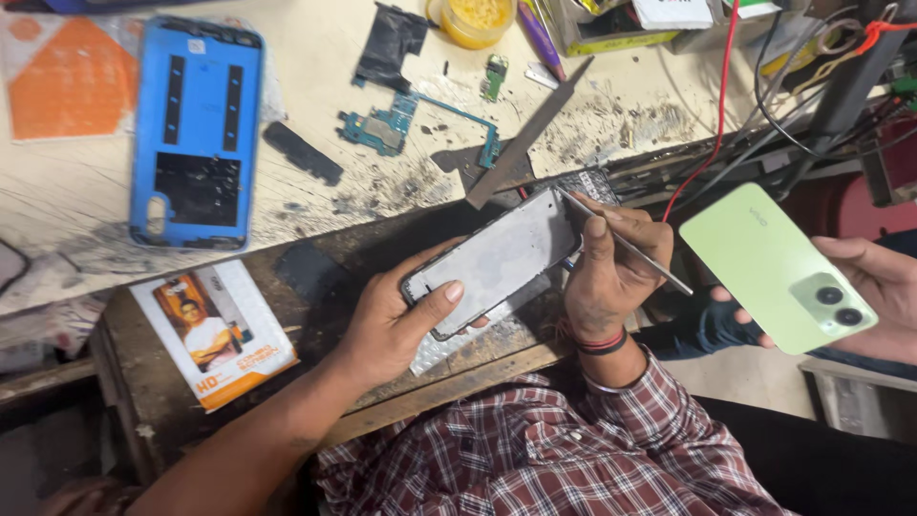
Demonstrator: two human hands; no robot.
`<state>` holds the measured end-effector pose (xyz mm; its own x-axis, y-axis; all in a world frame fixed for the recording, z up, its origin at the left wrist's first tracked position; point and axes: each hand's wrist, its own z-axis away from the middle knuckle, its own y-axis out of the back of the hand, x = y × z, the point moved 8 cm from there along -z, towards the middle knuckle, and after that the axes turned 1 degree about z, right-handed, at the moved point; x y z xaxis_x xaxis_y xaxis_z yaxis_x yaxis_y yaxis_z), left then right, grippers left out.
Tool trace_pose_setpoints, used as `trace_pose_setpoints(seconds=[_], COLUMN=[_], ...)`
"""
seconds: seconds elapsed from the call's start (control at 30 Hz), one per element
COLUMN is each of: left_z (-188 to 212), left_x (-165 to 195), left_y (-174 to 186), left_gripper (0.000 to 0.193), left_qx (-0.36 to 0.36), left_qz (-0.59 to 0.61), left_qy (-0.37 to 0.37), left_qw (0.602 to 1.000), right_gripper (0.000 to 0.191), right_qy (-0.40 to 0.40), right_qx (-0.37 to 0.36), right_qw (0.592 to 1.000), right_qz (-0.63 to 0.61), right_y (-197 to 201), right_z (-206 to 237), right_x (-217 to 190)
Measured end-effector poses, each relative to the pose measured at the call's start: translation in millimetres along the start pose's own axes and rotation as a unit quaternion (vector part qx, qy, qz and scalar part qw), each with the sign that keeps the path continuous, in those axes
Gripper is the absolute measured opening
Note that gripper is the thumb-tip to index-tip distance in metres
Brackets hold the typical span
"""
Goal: The person uses a metal spudger and a purple plastic pry tool to scrape adhesive residue from the inner frame of a smartphone. They repeatedly scrape along the edges and corners, occasionally flipping the frame to access different sides.
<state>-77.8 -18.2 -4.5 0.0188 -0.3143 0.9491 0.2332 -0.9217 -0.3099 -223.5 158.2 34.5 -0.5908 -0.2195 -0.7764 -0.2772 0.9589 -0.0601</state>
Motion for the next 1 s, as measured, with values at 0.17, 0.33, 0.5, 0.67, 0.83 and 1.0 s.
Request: trace_pose_setpoints(seconds=[0.17,0.33,0.5,0.67,0.83,1.0], left_z=[0.8,2.1,2.8,4.0,5.7,5.8], left_x=[1.9,3.6,-2.0,-0.7,-1.9,4.0], left_y=[2.3,3.4,8.2,16.2,17.5,13.9], left_gripper=[0.051,0.05,0.051,0.051,0.05,0.048], left_qx=[0.014,0.019,0.021,0.061,0.096,0.111], left_qz=[0.04,0.085,0.123,0.054,0.103,0.099], left_qy=[-0.04,-0.051,-0.043,-0.074,-0.048,-0.06], left_qw=[0.998,0.995,0.991,0.994,0.989,0.987], right_gripper=[0.021,0.023,0.019,0.019,0.021,0.014], right_qy=[-0.009,-0.002,-0.051,-0.083,-0.085,-0.087], right_qx=[0.018,0.021,0.015,0.015,0.024,-0.059], right_qw=[0.998,0.993,0.984,0.978,0.991,0.991], right_qz=[-0.063,-0.114,-0.17,-0.193,-0.097,-0.088], right_y=[4.7,15.6,14.7,14.3,21.4,11.7], right_z=[-2.2,2.6,7.1,4.6,8.2,11.7], right_x=[0.8,3.9,13.8,16.7,22.8,19.4])
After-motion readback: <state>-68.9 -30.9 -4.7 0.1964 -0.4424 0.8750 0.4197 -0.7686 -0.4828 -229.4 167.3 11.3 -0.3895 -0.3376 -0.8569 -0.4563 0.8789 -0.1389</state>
